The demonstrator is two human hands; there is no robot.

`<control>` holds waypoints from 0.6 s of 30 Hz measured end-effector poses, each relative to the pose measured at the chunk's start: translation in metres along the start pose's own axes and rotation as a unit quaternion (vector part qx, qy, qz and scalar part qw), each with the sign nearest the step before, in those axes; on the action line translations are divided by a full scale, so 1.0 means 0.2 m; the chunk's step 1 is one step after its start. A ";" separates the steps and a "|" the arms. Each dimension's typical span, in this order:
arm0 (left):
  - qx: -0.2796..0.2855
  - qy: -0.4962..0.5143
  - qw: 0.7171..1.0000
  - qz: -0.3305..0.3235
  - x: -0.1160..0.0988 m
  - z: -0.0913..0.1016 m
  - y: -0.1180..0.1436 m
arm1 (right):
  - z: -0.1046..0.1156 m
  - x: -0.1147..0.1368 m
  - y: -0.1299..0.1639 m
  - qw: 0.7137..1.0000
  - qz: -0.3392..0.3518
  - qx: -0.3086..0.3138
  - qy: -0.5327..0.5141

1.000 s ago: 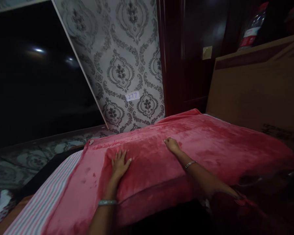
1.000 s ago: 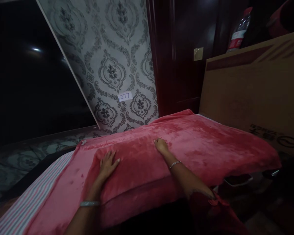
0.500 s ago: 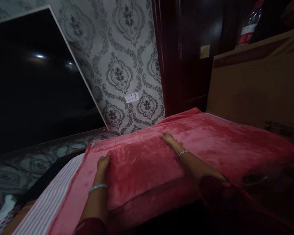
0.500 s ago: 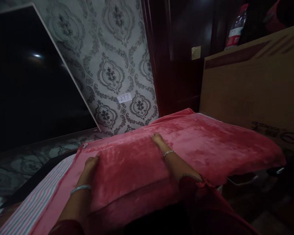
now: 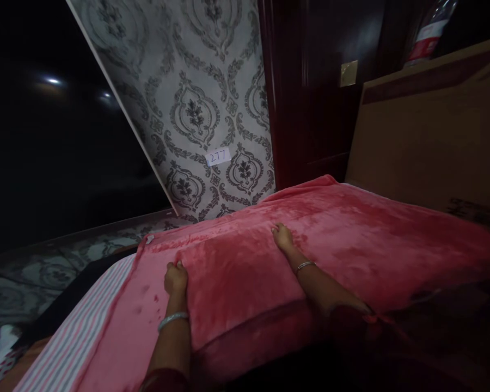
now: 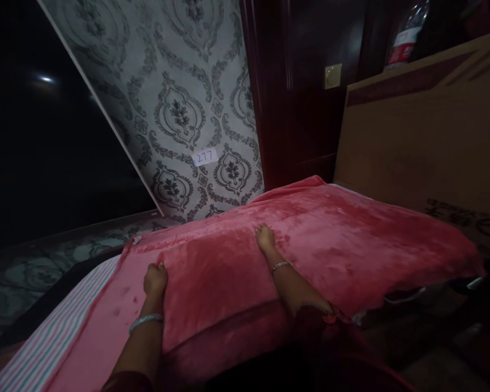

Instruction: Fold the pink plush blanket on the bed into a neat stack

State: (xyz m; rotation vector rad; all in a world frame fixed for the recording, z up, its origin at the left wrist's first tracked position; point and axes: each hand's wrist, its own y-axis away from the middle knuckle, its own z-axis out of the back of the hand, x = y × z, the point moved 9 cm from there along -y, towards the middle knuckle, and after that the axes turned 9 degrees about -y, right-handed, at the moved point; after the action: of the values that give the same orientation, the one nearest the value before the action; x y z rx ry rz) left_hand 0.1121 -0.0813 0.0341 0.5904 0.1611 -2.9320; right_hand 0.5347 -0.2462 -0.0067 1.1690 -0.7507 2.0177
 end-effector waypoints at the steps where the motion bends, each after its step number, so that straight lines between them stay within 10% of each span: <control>1: 0.005 0.003 1.000 -0.004 -0.01 0.01 0.00 | 0.01 0.01 0.00 1.000 -0.004 0.009 -0.010; 7: 0.063 0.059 0.994 -0.066 0.04 0.10 0.06 | 0.15 -0.07 0.16 0.991 -0.023 0.094 -0.096; 12: 0.113 0.152 0.975 -0.114 0.33 0.07 0.24 | 0.31 -0.18 0.49 0.973 -0.012 0.167 -0.161; 18: 0.014 0.068 0.993 -0.093 0.57 0.05 0.42 | 0.36 -0.17 0.68 0.975 0.071 0.168 -0.125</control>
State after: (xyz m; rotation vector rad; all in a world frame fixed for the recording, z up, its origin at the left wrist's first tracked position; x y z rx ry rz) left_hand 0.0175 -0.1788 -0.0086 0.8223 0.1999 -3.0759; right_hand 0.4771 -0.3915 -0.0246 1.6273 -0.6432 2.2010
